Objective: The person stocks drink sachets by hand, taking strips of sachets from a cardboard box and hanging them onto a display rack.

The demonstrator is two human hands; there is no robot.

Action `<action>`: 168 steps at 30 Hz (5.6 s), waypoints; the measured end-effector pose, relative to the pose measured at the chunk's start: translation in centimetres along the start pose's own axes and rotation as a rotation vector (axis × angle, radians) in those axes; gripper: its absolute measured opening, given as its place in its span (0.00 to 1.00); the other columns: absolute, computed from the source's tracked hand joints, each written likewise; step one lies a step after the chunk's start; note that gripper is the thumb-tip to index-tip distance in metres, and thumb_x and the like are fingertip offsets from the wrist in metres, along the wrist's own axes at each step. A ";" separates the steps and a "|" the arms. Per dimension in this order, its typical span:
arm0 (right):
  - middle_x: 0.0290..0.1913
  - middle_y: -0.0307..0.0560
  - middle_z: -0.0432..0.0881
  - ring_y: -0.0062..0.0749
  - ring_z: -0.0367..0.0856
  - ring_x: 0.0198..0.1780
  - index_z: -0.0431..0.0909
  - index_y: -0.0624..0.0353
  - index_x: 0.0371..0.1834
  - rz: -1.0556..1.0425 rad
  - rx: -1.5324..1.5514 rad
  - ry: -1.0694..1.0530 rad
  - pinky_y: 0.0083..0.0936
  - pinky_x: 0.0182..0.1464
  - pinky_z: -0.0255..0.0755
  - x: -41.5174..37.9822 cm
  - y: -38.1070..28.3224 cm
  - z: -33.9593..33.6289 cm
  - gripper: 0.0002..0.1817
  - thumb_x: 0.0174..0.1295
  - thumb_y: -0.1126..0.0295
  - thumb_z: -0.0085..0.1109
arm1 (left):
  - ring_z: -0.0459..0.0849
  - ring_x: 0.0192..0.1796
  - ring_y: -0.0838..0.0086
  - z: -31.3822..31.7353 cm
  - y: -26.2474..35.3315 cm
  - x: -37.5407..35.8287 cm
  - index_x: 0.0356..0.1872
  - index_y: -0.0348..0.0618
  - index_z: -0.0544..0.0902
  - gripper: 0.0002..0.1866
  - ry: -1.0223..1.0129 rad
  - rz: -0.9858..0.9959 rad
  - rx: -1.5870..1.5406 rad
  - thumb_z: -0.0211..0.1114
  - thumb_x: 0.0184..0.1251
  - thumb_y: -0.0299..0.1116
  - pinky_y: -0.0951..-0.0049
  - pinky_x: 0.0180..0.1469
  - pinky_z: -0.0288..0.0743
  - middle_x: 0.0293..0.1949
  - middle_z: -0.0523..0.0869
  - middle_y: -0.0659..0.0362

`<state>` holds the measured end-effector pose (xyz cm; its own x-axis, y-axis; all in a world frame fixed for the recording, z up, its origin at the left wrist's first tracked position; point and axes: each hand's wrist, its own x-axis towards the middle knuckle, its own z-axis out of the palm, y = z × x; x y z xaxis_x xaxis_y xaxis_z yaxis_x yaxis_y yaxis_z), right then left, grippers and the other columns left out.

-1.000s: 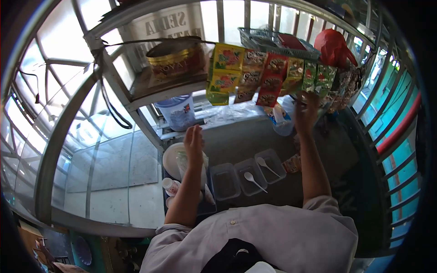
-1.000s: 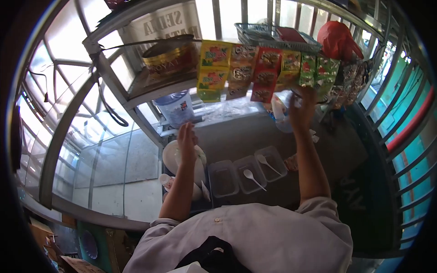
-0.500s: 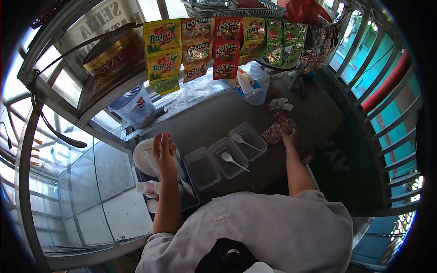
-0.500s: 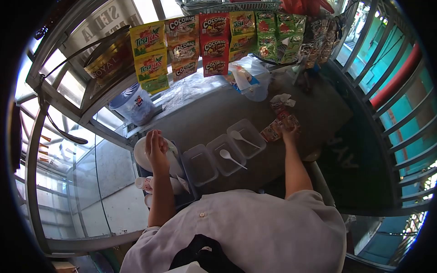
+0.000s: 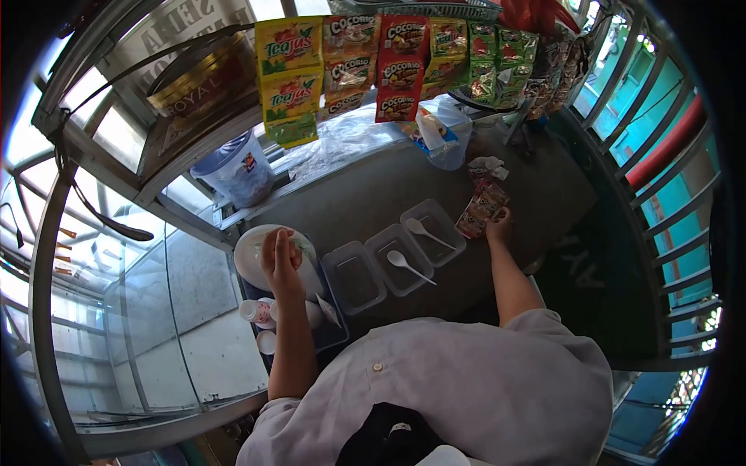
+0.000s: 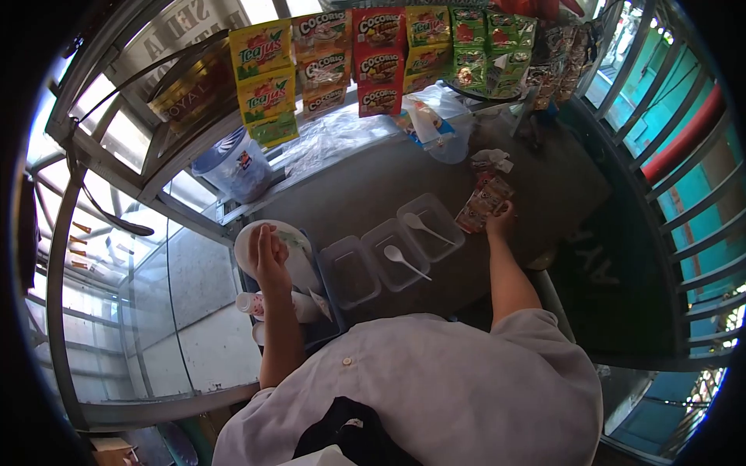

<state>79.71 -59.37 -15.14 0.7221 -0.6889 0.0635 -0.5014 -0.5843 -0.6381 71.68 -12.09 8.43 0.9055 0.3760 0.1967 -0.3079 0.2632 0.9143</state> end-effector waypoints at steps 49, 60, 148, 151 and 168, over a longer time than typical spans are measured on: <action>0.35 0.34 0.76 0.14 0.74 0.35 0.70 0.55 0.37 -0.706 1.285 -1.236 0.19 0.38 0.71 -20.2 -42.3 -20.2 0.09 0.69 0.63 0.54 | 0.87 0.40 0.62 15.1 25.8 22.1 0.52 0.56 0.82 0.31 -0.013 0.990 1.440 0.61 0.55 0.66 0.60 0.44 0.78 0.34 0.87 0.56; 0.35 0.33 0.75 0.15 0.73 0.32 0.69 0.53 0.36 -0.747 1.416 -1.093 0.18 0.35 0.71 -19.8 -44.3 -18.1 0.09 0.70 0.62 0.51 | 0.84 0.47 0.66 14.1 25.5 22.4 0.47 0.51 0.84 0.22 -0.442 0.727 1.422 0.62 0.62 0.55 0.66 0.51 0.75 0.44 0.86 0.55; 0.52 0.49 0.78 0.39 0.81 0.42 0.79 0.50 0.42 -1.878 0.590 -0.035 0.32 0.43 0.77 -23.3 -37.3 -16.1 0.16 0.48 0.75 0.66 | 0.83 0.46 0.76 5.1 16.4 10.2 0.47 0.35 0.76 0.14 -0.066 0.640 -0.094 0.67 0.63 0.28 0.78 0.48 0.76 0.46 0.84 0.54; 0.51 0.48 0.78 0.41 0.80 0.42 0.78 0.51 0.44 -1.892 0.650 0.052 0.35 0.41 0.77 -23.8 -40.1 -16.9 0.19 0.46 0.80 0.63 | 0.84 0.42 0.77 7.2 21.9 13.4 0.48 0.35 0.76 0.16 -0.055 0.727 0.014 0.69 0.61 0.28 0.79 0.44 0.76 0.44 0.85 0.53; 0.51 0.48 0.76 0.42 0.80 0.46 0.78 0.52 0.39 -1.570 0.440 -0.179 0.33 0.42 0.77 -18.8 -32.1 -14.1 0.13 0.49 0.76 0.63 | 0.86 0.35 0.61 7.6 26.9 20.4 0.35 0.54 0.85 0.11 0.085 0.908 1.702 0.58 0.64 0.45 0.59 0.38 0.79 0.29 0.85 0.58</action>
<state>75.49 -33.72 14.96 0.4207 0.5003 0.7568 0.8762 -0.4403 -0.1960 84.05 -4.11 39.69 0.6324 -0.0686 0.7716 0.0063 -0.9956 -0.0937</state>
